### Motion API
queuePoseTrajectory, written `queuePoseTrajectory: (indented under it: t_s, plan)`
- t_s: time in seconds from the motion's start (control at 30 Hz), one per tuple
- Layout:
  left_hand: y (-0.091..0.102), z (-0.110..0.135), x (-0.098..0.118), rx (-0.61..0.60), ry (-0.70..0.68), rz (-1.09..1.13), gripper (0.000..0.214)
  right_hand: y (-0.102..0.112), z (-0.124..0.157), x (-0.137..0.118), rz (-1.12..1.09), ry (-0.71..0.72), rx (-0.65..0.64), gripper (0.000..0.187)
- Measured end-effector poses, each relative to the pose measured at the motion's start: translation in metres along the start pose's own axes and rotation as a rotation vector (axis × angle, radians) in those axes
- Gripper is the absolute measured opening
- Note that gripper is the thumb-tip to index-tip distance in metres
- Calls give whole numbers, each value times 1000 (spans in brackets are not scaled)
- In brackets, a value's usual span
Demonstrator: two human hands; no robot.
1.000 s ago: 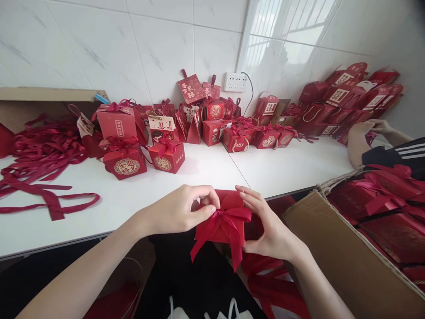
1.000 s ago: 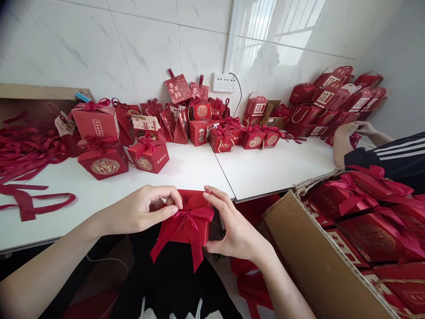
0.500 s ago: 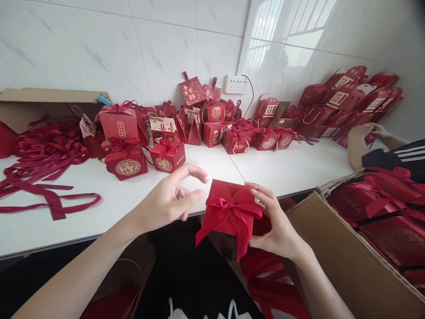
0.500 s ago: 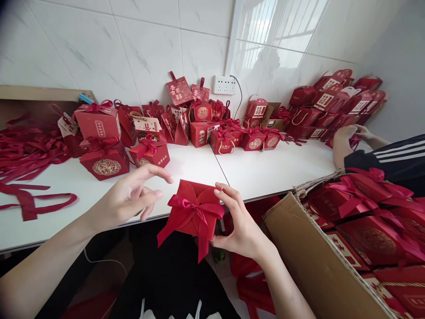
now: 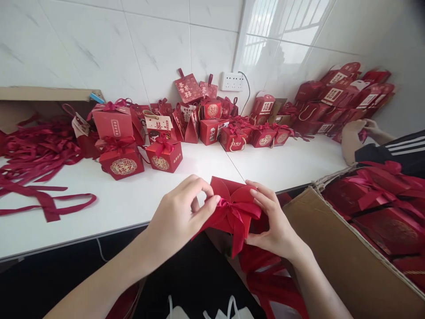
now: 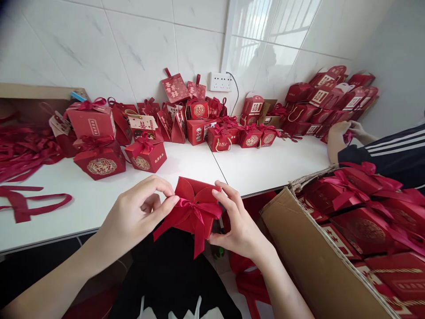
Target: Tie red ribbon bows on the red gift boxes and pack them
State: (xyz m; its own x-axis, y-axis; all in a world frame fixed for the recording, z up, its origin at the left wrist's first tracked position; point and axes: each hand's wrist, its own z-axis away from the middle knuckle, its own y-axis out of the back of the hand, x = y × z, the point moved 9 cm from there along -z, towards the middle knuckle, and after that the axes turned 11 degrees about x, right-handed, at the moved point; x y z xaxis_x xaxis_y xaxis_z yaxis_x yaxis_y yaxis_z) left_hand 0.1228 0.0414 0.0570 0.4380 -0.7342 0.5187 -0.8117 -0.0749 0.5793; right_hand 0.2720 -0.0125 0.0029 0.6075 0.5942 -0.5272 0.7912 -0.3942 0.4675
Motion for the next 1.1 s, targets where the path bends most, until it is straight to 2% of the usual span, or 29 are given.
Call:
queuePoseTrajectory:
  t_s: [0.1,0.17,0.27,0.33,0.4,0.53,0.6,0.67,0.73,0.8,0.9,0.97,1.1]
  plan:
    - [5,15,35,166,-339,-133,6,7,0,-6,35,38,74,92]
    - [2,29,54,225,-513,-197,12,13,2,-9,65,65,136,94]
    - [-6,41,67,238,-602,-172,16,21,6,-11,109,92,215,98]
    - [-8,40,70,234,-587,-111,14,28,10,-11,139,105,257,100]
    - [-10,33,66,222,-515,-57,11,35,14,-12,160,117,292,100]
    - [-14,1,38,199,-222,-17,6,50,21,-11,208,93,318,104]
    - [-26,-13,19,95,-42,34,9,55,24,-10,245,75,309,104]
    - [-44,-21,4,-60,105,128,15,58,25,-10,281,69,290,101]
    - [-59,-23,-4,-174,193,227,19,60,27,-10,302,66,273,97]
    - [-68,-24,-7,-222,234,299,22,61,29,-8,301,58,268,96]
    - [-68,-24,-7,-185,224,325,20,61,30,-5,278,35,272,96]
    - [-59,-24,0,-83,140,298,15,60,30,-1,263,10,273,95]
    - [-33,-9,36,175,-266,250,6,57,27,4,248,-13,287,95]
